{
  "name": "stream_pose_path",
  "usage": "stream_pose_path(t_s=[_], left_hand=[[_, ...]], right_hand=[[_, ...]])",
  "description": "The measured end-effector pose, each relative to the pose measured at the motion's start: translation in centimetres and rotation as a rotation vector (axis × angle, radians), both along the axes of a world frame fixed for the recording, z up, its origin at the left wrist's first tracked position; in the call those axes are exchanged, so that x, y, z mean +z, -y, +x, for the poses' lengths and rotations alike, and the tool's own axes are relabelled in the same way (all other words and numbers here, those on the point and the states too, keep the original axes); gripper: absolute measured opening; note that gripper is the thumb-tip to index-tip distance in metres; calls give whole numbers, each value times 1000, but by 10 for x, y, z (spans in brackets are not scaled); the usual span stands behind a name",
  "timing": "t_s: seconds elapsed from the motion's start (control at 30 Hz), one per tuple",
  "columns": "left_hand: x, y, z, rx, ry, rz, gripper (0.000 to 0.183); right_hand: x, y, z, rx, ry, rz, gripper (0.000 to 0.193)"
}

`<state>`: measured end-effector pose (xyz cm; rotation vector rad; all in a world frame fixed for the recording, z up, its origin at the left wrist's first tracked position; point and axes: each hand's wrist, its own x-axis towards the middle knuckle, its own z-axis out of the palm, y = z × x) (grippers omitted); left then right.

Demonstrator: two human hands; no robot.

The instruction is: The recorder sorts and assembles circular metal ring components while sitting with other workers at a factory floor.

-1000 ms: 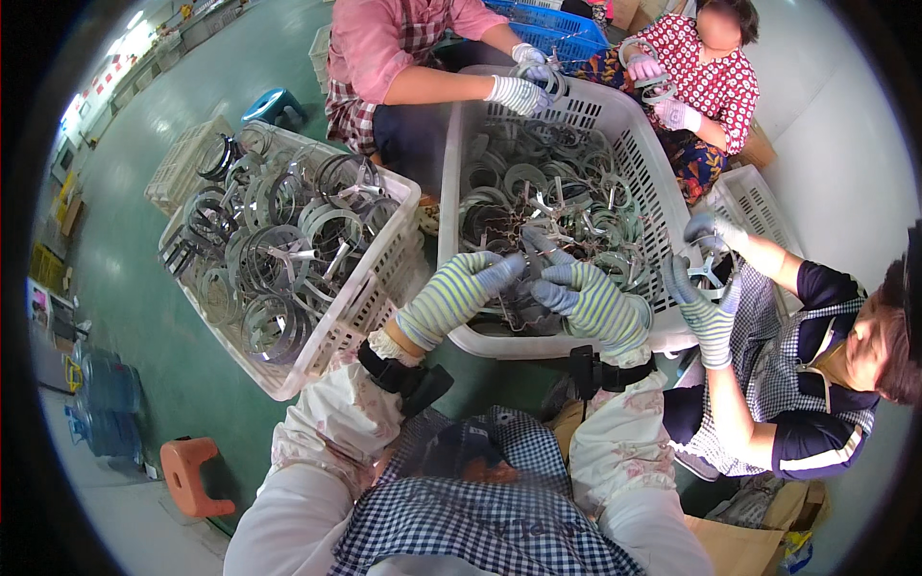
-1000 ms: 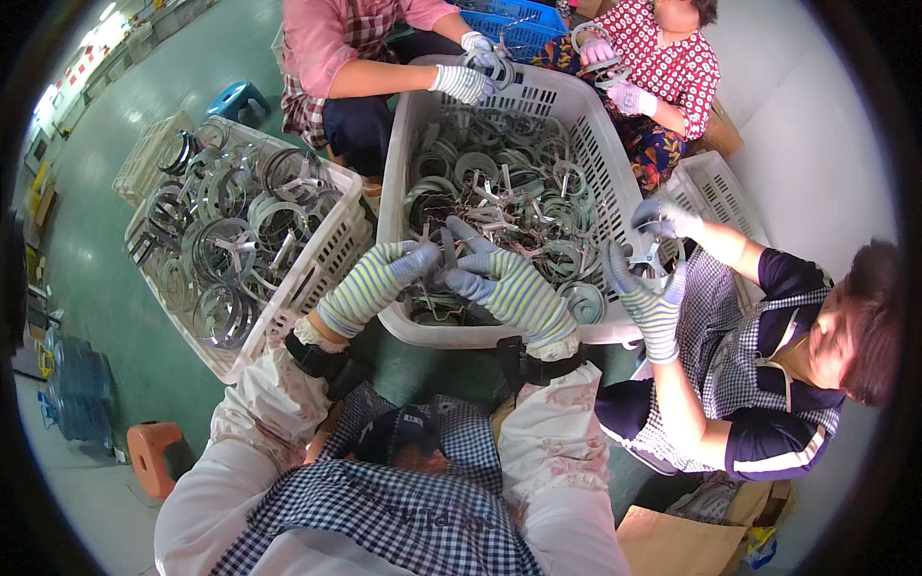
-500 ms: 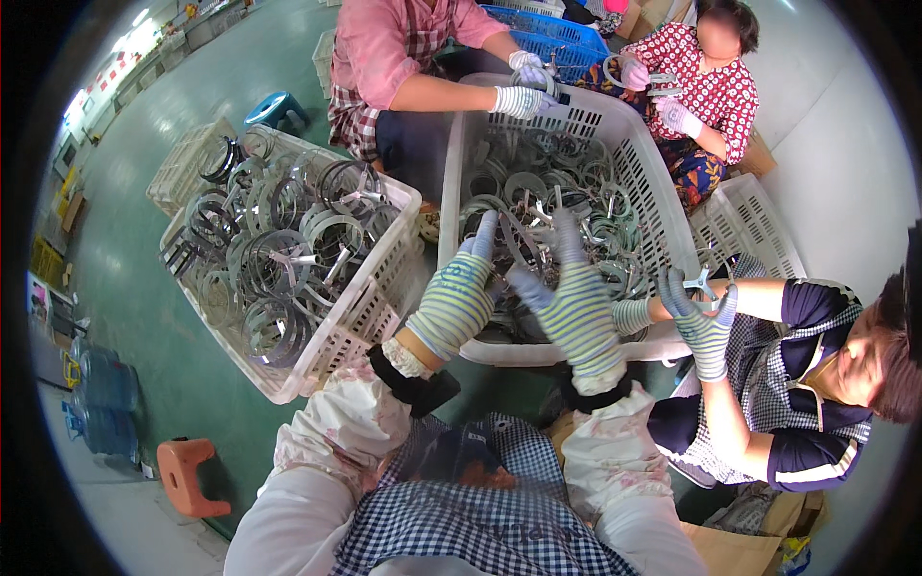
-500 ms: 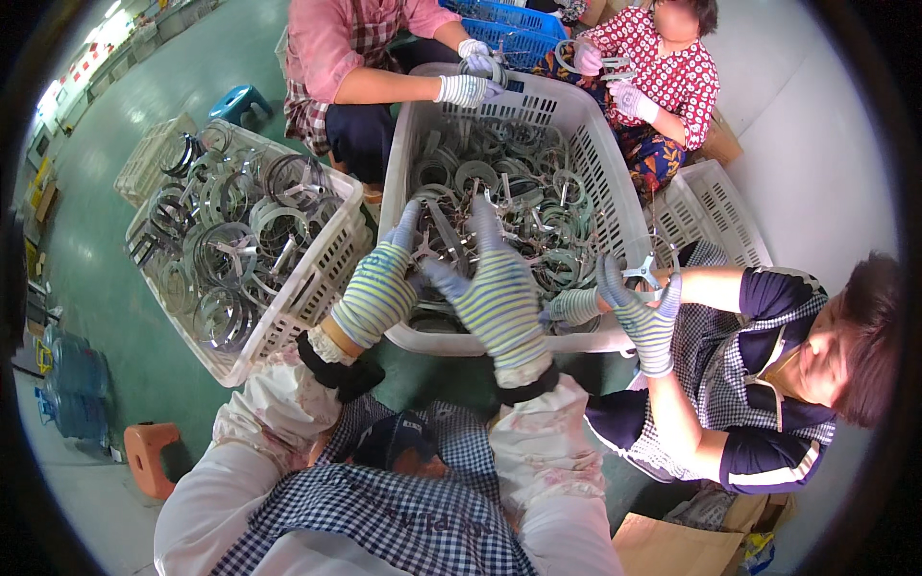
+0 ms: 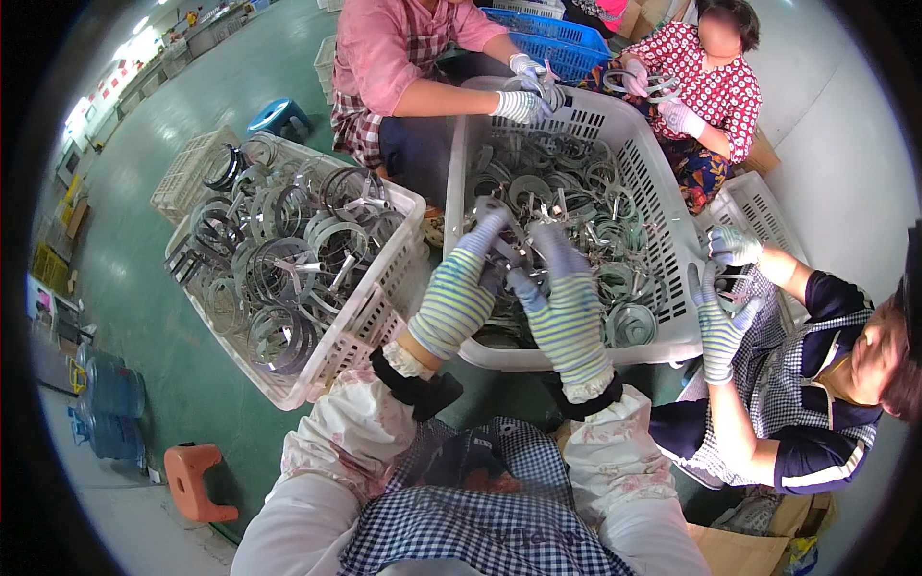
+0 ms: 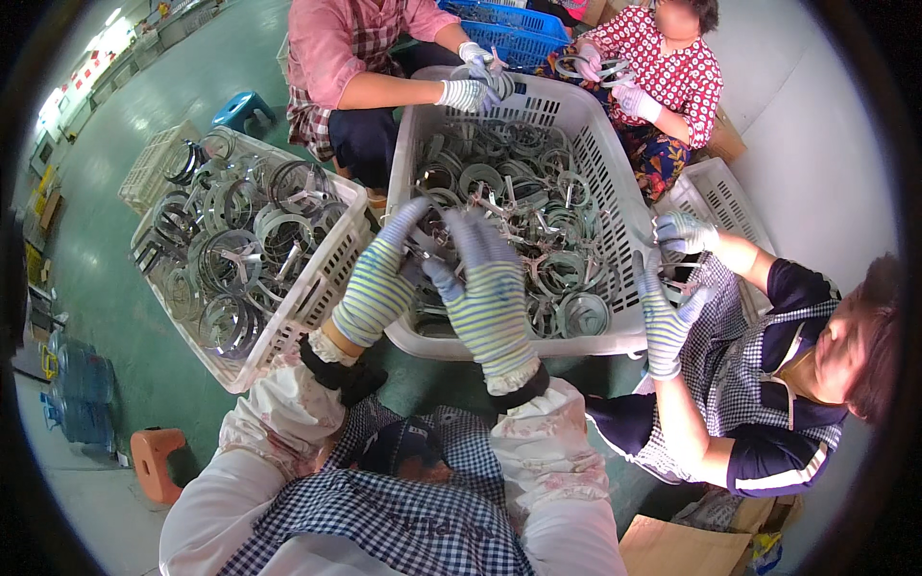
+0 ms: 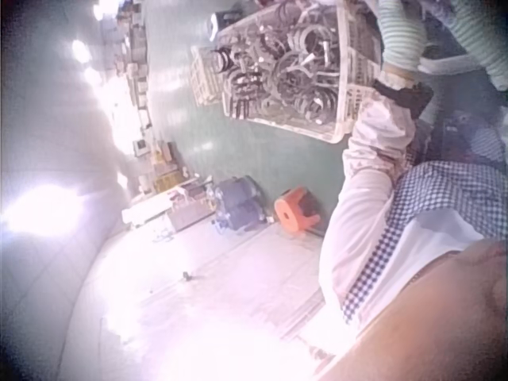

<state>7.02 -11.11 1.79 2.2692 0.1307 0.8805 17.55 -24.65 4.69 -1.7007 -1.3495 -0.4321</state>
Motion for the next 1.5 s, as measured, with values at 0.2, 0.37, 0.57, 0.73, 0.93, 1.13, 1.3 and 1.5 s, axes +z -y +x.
stream_pose_path(t_s=[0.2,0.37,0.57,0.73,0.93,1.13,1.3,1.5], left_hand=[[27,-4,-13,-223,15,-1109,56],[22,1,-12,-278,63,-1242,53],[9,1,-6,-291,144,-1211,51],[5,5,1,-116,184,-1171,48],[10,-17,-22,-665,-110,-1540,46],[6,-12,-17,-651,-10,-1795,47],[0,-18,-17,-854,-13,-1816,52],[9,-16,-15,-523,-9,-1705,48]], right_hand=[[-19,7,6,54,-305,-72,72],[-13,5,-5,76,-364,4,65],[-10,1,-8,-10,-93,2,28],[-5,6,-9,27,-259,5,55],[-23,7,17,178,-381,-68,97],[-22,9,8,214,-305,-43,71],[-16,7,-1,222,-377,-79,48],[-15,9,0,175,-547,-92,44]])
